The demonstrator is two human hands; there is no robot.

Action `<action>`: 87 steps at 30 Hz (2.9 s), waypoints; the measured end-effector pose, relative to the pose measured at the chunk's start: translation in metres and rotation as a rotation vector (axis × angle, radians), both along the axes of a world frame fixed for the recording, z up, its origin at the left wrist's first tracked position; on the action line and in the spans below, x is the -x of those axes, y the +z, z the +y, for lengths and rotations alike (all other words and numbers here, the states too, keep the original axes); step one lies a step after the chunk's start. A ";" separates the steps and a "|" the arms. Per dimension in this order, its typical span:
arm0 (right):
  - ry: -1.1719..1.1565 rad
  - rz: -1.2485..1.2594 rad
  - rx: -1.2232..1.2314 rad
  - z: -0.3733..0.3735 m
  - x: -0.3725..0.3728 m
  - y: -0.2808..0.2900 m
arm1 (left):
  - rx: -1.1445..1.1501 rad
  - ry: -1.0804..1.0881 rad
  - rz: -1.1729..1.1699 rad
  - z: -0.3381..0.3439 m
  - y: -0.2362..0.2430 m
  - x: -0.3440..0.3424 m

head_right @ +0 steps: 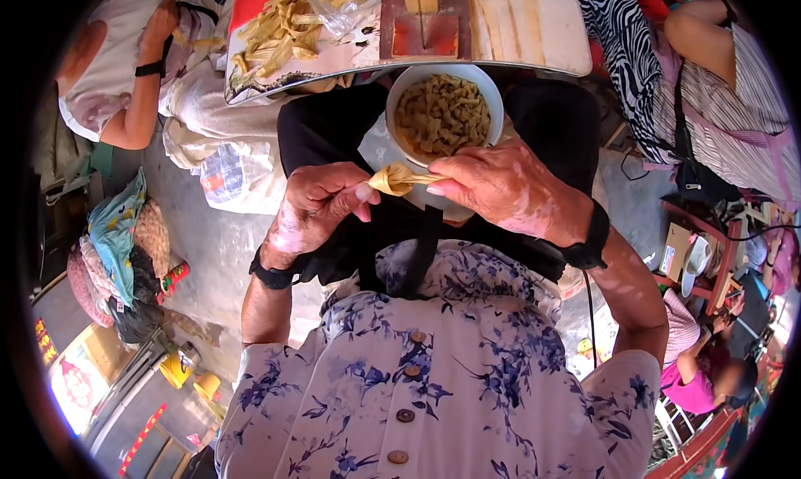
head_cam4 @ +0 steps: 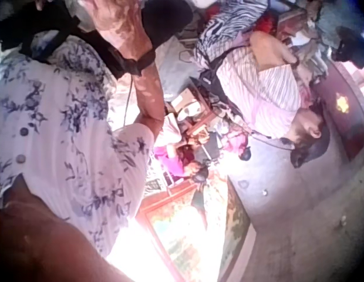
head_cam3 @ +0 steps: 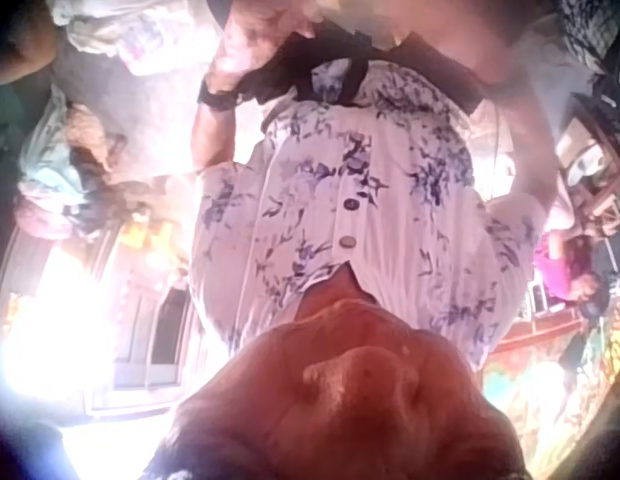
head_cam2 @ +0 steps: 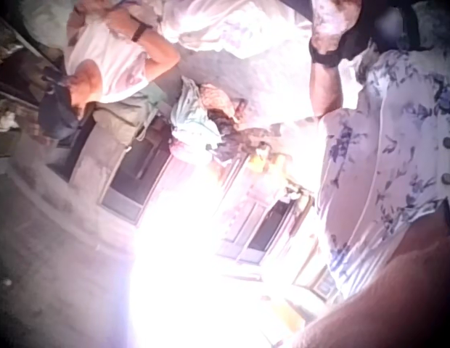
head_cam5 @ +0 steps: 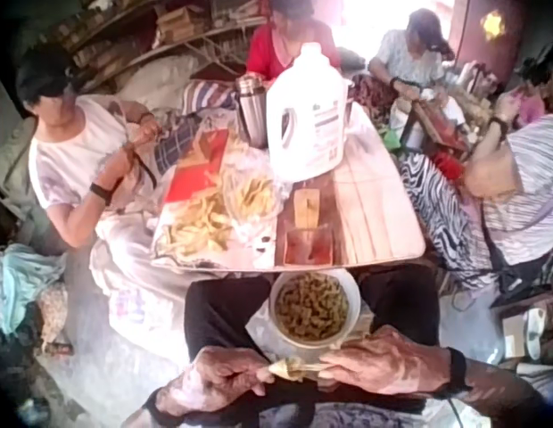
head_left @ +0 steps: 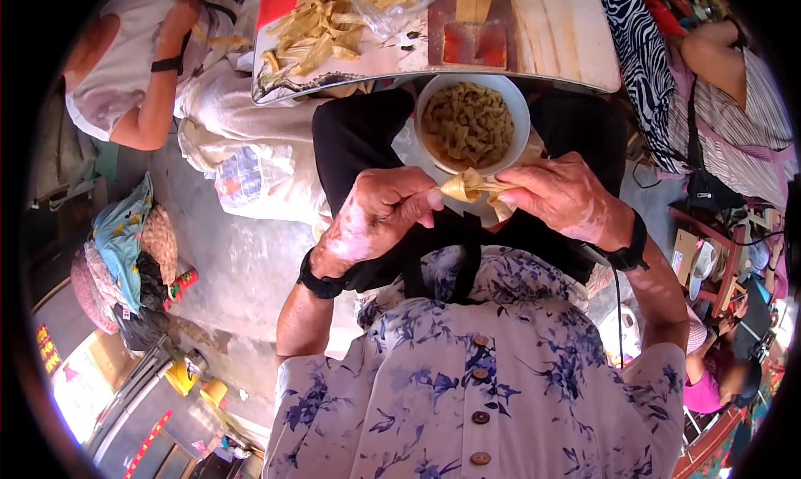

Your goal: The person ties strips of tofu skin into knots by hand and puts them into a bowl.

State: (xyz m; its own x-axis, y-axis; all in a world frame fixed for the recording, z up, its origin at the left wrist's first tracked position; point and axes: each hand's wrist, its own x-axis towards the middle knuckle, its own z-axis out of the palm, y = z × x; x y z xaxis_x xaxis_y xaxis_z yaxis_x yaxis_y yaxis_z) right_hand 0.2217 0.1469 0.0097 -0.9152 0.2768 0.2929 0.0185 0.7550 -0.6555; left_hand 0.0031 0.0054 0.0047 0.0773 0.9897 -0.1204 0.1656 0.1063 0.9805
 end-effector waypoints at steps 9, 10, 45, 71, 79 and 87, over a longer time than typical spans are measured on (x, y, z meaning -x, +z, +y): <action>0.001 -0.102 0.272 -0.002 -0.001 -0.002 | -0.205 0.026 0.260 0.010 0.002 0.000; 0.016 -0.105 0.301 -0.002 0.000 -0.003 | -0.203 0.028 0.261 0.013 0.003 -0.001; -0.160 -0.160 0.216 0.101 0.034 -0.020 | -0.083 0.195 0.121 0.121 -0.024 0.027; -0.282 -0.046 0.464 0.067 0.006 -0.046 | -0.039 0.116 0.183 0.097 -0.044 0.014; -0.146 -0.032 0.475 -0.011 -0.003 -0.038 | -0.125 -0.005 0.178 0.033 -0.019 -0.031; -0.030 -0.069 0.430 -0.048 -0.011 -0.040 | -0.233 -0.059 0.148 -0.011 -0.026 -0.022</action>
State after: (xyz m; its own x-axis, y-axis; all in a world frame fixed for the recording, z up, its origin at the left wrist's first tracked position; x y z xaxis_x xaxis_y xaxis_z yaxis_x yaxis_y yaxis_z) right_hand 0.2325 0.0991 -0.0300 -0.9181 0.3874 0.0839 0.0911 0.4122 -0.9065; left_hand 0.0251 -0.0057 -0.0217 0.1338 0.9864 0.0957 0.3077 -0.1331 0.9421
